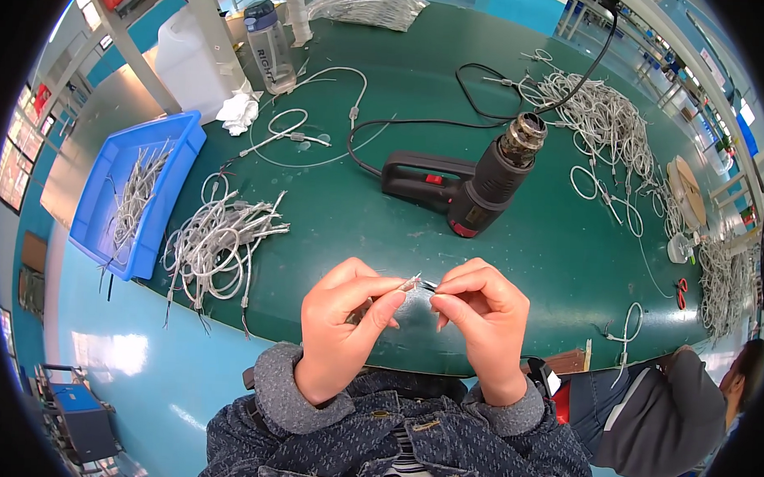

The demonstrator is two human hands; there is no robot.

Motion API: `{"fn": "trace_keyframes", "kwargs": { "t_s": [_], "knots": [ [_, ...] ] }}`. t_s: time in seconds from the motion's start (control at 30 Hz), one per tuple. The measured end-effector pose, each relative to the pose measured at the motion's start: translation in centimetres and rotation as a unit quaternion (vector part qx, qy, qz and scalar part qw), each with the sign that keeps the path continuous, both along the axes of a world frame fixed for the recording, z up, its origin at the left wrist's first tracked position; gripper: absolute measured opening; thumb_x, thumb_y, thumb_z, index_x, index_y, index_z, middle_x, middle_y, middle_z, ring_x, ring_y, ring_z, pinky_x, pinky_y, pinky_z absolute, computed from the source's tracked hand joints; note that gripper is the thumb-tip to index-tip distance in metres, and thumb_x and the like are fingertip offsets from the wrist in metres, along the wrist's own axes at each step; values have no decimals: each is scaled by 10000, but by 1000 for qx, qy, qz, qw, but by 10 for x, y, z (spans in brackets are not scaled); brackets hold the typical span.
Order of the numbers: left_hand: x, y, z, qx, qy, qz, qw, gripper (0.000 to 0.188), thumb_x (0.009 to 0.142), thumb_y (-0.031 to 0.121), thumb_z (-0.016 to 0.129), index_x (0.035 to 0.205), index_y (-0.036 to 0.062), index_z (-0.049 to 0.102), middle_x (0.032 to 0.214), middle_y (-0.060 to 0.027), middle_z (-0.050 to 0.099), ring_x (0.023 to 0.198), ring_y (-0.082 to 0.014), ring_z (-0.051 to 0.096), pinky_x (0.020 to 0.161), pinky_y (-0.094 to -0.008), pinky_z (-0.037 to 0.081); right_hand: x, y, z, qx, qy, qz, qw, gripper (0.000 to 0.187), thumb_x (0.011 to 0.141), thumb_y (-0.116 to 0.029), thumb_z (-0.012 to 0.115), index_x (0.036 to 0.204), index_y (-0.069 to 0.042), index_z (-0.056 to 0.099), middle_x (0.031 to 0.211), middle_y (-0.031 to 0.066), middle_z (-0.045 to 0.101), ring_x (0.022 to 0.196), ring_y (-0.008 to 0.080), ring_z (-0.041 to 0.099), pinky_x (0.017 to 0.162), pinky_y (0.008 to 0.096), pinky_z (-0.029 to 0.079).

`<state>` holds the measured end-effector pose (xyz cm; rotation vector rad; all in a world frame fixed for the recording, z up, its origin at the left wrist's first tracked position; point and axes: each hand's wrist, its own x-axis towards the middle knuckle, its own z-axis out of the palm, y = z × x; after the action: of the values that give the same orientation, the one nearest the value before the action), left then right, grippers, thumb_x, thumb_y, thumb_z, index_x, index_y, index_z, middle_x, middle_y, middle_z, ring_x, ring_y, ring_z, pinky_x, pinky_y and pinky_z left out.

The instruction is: Assemble a wiring harness by applying heat-shrink tubing to connections using a heat gun and scissors.

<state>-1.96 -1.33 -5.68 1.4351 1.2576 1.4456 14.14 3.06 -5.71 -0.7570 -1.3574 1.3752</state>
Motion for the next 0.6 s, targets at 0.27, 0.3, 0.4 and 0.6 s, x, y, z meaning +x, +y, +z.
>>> {"fn": "trace_keyframes", "kwargs": {
  "t_s": [0.27,0.3,0.4,0.6],
  "knots": [
    [0,-2,-1,12,45,12,999,134,850,-17,589,966,-58,643,854,-87,520,654,-115,562,556,-231,549,-3,0,2,93,-82,-27,992,80,799,102,591,871,72,607,839,129,595,673,148,598,525,226,500],
    [0,-2,-1,14,53,14,998,134,849,-16,590,965,-58,643,857,-87,520,652,-113,561,558,-232,550,-3,0,3,81,-77,-21,994,77,806,98,587,875,72,609,841,129,597,676,149,599,527,227,497],
    [0,-3,-1,4,55,17,998,122,842,-24,592,945,-63,645,841,-84,521,646,-112,560,553,-229,550,-4,-1,3,43,-54,-12,998,71,819,92,576,879,72,609,846,129,600,677,148,599,529,229,493],
    [3,-3,-1,-4,41,17,999,92,825,-38,596,893,-68,651,788,-74,528,632,-107,558,538,-221,549,-8,-4,-3,35,-13,-50,998,75,842,86,544,887,67,602,860,135,604,678,147,602,538,227,484]
  ]
}}
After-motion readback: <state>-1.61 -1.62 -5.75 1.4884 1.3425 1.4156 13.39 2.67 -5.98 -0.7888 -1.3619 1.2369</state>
